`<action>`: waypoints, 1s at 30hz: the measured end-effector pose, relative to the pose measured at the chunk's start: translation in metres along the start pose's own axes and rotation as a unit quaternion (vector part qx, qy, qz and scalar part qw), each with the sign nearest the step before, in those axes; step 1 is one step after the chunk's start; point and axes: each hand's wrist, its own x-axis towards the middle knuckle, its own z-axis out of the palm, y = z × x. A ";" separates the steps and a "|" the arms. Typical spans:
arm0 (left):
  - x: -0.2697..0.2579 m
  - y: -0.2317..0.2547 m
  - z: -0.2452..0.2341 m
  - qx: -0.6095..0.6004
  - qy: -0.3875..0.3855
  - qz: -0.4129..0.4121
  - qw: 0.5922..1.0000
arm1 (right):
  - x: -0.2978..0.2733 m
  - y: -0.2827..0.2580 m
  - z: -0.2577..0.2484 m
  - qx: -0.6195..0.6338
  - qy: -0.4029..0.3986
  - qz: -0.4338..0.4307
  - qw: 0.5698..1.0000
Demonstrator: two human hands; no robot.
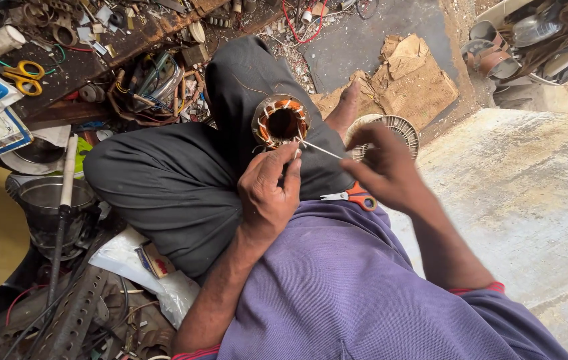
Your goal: The person is repairing a cylindrical electrical component, likely a motor stator, by hand. They are wrapping white wire around the copper windings, using a pair of scissors to cut the wire, and adjusting the component's position.
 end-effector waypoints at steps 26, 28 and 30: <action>0.010 -0.020 -0.008 0.117 -0.028 0.102 0.987 | -0.003 -0.015 -0.009 -0.052 -0.024 -0.249 0.967; 0.013 -0.024 -0.004 0.138 -0.052 0.105 0.984 | -0.001 -0.010 -0.006 0.161 -0.043 -0.191 0.967; 0.015 -0.027 0.001 0.160 -0.064 0.102 0.980 | 0.003 0.000 -0.002 0.368 -0.061 -0.114 0.921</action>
